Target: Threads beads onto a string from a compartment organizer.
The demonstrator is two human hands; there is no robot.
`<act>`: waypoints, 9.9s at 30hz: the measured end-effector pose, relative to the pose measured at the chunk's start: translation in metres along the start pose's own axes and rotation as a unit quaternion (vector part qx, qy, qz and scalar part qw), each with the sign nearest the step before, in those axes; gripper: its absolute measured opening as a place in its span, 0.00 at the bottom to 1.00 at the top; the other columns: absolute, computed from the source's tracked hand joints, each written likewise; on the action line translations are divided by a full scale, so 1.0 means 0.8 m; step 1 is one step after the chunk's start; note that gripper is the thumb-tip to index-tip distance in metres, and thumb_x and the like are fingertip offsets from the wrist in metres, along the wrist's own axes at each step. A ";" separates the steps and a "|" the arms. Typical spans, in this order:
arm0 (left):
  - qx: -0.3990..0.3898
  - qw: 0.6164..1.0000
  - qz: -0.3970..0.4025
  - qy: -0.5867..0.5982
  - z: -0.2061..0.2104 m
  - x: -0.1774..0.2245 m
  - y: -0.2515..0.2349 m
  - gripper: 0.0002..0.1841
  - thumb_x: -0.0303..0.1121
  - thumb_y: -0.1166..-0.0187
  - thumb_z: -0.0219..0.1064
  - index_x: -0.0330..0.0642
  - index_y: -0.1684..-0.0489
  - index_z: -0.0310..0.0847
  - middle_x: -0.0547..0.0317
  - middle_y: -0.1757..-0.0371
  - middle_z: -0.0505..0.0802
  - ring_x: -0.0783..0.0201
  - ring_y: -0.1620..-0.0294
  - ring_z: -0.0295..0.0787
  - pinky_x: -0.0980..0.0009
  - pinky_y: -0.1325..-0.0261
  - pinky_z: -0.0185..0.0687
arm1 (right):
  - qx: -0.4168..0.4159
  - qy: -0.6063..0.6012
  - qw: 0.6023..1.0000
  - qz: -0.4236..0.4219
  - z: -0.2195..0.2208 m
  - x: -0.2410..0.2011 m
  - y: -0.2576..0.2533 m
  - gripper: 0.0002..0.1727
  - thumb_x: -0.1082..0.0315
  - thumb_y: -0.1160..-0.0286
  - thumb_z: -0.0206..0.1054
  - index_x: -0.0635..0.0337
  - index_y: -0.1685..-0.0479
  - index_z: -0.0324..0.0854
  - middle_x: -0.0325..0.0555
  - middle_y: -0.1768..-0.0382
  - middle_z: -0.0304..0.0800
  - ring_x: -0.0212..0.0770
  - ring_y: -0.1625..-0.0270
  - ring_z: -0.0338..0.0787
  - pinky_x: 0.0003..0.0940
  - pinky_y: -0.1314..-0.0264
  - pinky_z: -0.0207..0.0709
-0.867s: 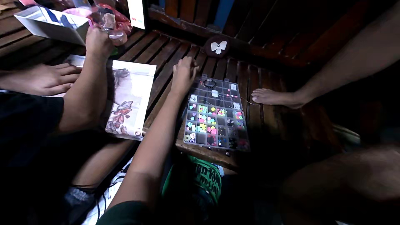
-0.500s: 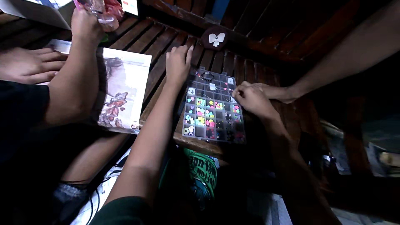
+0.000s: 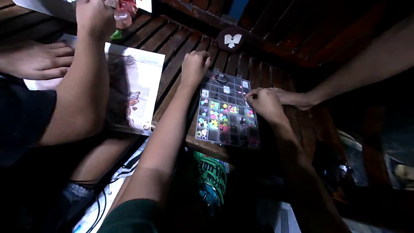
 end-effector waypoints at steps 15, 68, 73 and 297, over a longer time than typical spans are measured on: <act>-0.007 0.999 0.018 0.044 0.002 -0.002 -0.003 0.15 0.30 0.12 0.59 0.28 0.40 0.84 0.37 0.45 0.92 0.42 0.40 0.89 0.50 0.32 0.78 | 0.020 -0.116 0.992 -0.040 0.005 0.011 0.003 0.07 0.77 0.21 0.68 0.71 0.52 0.88 0.63 0.44 0.88 0.53 0.48 0.88 0.51 0.40 0.79; -0.130 0.911 -0.053 0.387 0.042 0.031 0.017 0.04 0.26 0.19 0.68 0.34 0.59 0.87 0.66 0.67 0.91 0.78 0.66 0.85 0.78 0.55 0.84 | 0.096 -0.296 0.939 -0.150 -0.020 -0.068 -0.018 0.14 0.72 0.15 0.62 0.64 0.36 0.83 0.49 0.53 0.90 0.35 0.55 0.89 0.33 0.45 0.82; -0.123 0.920 -0.053 0.367 0.039 0.025 0.015 0.05 0.28 0.19 0.69 0.35 0.60 0.86 0.66 0.67 0.90 0.77 0.67 0.86 0.76 0.55 0.85 | 0.127 -0.197 0.956 -0.175 -0.030 -0.071 -0.013 0.12 0.74 0.15 0.61 0.71 0.48 0.88 0.65 0.47 0.88 0.58 0.43 0.88 0.52 0.33 0.77; -0.224 0.908 -0.033 0.352 0.060 0.052 0.031 0.07 0.28 0.12 0.60 0.36 0.50 0.83 0.66 0.57 0.89 0.76 0.57 0.86 0.75 0.49 0.84 | 0.008 -0.531 0.847 -0.036 0.007 -0.059 -0.025 0.09 0.69 0.12 0.60 0.64 0.49 0.83 0.36 0.60 0.82 0.21 0.66 0.74 0.18 0.61 0.68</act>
Point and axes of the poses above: each hand's wrist, its own y-axis away from the middle knuckle, its own z-axis out of the palm, x = y × z, the point moved 9 cm from there along -y, towards the middle knuckle
